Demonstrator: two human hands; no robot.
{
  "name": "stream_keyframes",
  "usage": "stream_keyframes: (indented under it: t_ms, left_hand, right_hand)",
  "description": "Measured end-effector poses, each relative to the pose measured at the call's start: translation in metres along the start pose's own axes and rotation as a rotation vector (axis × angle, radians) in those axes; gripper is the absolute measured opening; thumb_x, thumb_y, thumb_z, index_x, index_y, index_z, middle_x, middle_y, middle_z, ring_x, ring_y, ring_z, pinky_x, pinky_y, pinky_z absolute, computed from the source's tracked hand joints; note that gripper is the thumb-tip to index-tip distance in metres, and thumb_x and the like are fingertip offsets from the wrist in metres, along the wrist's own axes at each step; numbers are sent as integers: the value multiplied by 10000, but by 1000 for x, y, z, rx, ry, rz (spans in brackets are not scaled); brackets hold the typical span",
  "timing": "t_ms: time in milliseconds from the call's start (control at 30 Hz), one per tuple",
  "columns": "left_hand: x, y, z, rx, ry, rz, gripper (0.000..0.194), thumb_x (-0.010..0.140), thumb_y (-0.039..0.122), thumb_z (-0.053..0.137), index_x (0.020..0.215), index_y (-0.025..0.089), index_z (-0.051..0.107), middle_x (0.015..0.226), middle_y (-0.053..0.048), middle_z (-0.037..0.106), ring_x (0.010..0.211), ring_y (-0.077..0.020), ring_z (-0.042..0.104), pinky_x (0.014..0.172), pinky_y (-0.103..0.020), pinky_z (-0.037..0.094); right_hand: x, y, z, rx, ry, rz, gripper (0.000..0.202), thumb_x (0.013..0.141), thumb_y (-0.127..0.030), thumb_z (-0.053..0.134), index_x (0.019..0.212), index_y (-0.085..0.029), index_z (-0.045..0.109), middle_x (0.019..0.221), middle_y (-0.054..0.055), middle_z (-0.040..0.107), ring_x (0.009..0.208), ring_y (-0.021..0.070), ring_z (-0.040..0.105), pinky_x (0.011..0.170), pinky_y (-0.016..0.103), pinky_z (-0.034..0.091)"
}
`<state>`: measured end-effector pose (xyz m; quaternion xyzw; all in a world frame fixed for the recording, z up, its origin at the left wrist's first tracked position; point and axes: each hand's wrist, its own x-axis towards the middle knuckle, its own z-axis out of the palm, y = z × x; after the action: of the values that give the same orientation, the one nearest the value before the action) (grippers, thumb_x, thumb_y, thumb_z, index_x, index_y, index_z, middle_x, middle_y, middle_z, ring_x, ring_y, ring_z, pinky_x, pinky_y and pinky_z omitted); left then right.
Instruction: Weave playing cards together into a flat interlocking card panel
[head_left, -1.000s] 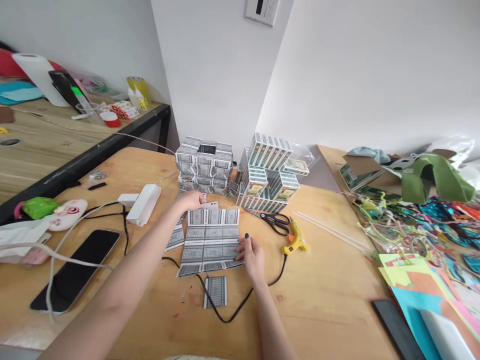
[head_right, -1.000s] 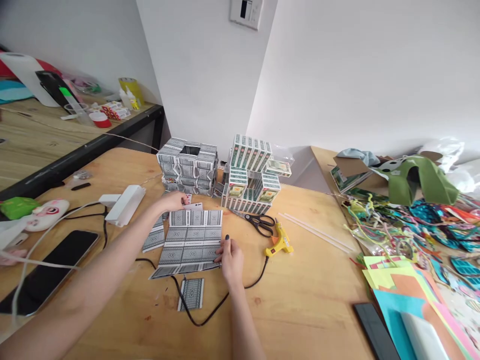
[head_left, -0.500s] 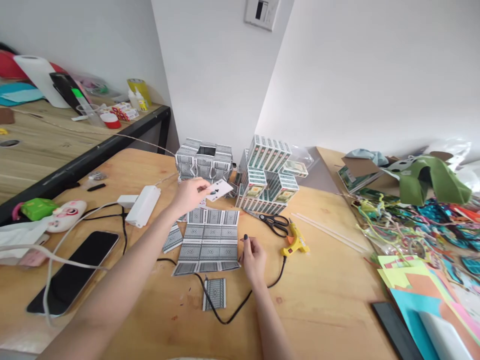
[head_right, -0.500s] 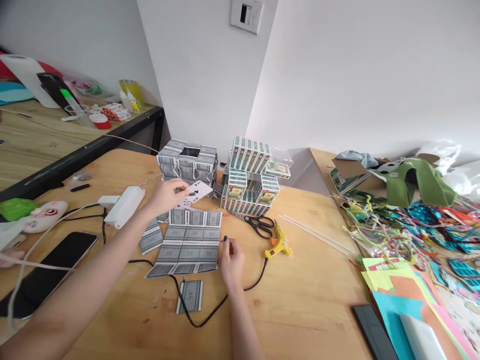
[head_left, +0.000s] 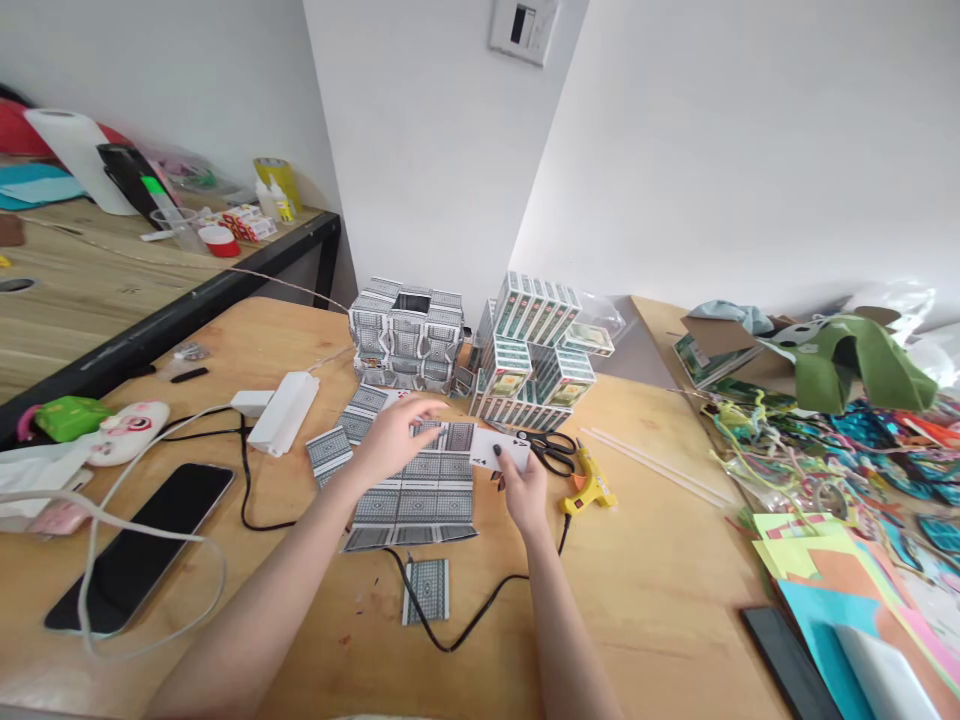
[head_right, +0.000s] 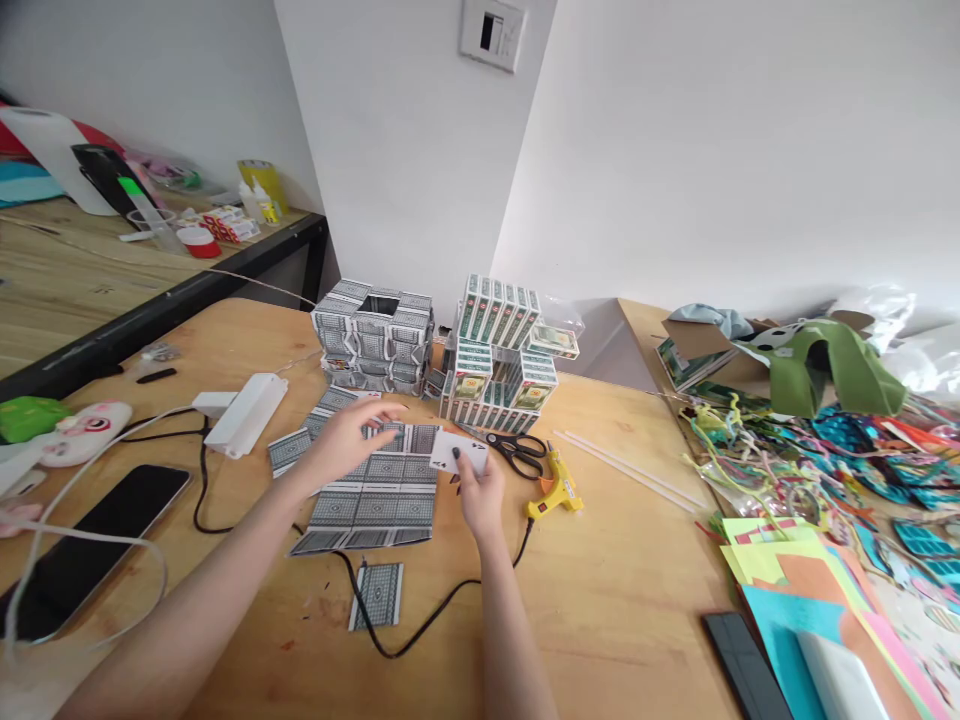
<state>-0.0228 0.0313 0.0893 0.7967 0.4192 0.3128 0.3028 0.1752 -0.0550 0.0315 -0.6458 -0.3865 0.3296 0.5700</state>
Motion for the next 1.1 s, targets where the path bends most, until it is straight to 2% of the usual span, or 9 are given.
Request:
stream_keyframes:
  t_ms: [100,167,267,333,467,633,800,967,1100]
  left_hand:
    - [-15,-35,-12,35,327,-247,341,771,318,509,1086,201,568,933,-58,631,786,-178,595,729,-301,476]
    - [-28,-55,-13,70,426,-397,323,770,347,494,1028,174,581,886,-71,634,768,-188,599,724,-312,481]
    - [-42,-70,-3,49,264,-481,324,692,389,582,927,165,592,848,-69,630,731,-199,606,687,-318,488]
    - [-47,-70,5,143,184,-473,289,601,324,666,836,170,596,854,-75,624,774,-226,601,713,-342,479]
    - [-44,-62,14,179,225,-451,184,592,236,655,756,193,583,806,-57,635,792,-236,593,735,-357,455]
    - [-31,-63,20,-242,307,-463,214,617,368,651,698,193,556,675,2,637,672,-192,599,663,-315,456]
    - [-30,-66,27,-639,341,-397,434,652,491,636,959,192,569,922,-46,678,856,-214,622,794,-349,465]
    - [-33,-69,27,-688,279,-411,517,689,508,611,1110,222,519,1052,-54,652,976,-235,594,870,-391,446]
    - [-32,-71,26,-723,279,-442,545,675,520,624,1112,211,517,1070,-56,644,984,-236,592,881,-388,443]
  right_hand:
    - [3,14,-1,98,175,65,311,731,-482,575,758,-177,521,513,-32,541,398,112,487,368,217,396]
    - [2,21,2,138,184,107,325,732,-478,576,834,-172,536,616,14,615,454,142,566,362,226,428]
    - [0,28,7,207,127,156,390,721,-482,588,961,-180,531,896,82,673,612,192,665,387,245,483]
    - [-2,29,9,257,73,195,415,727,-495,580,1000,-188,519,961,94,673,658,213,684,419,272,514]
    - [-4,28,9,365,-7,269,409,745,-504,566,993,-184,510,850,93,702,674,250,692,503,338,556]
    - [1,28,6,601,49,256,406,727,-463,611,1004,-178,527,889,89,709,759,250,694,652,387,573]
    - [3,27,7,713,11,237,430,649,-395,719,989,-179,569,936,88,700,805,245,687,713,395,564]
    - [1,24,8,826,-95,269,399,651,-343,736,983,-196,570,948,88,698,824,249,686,714,392,562]
    - [1,23,6,833,-81,274,399,659,-341,733,986,-196,557,934,89,701,827,255,688,692,382,563]
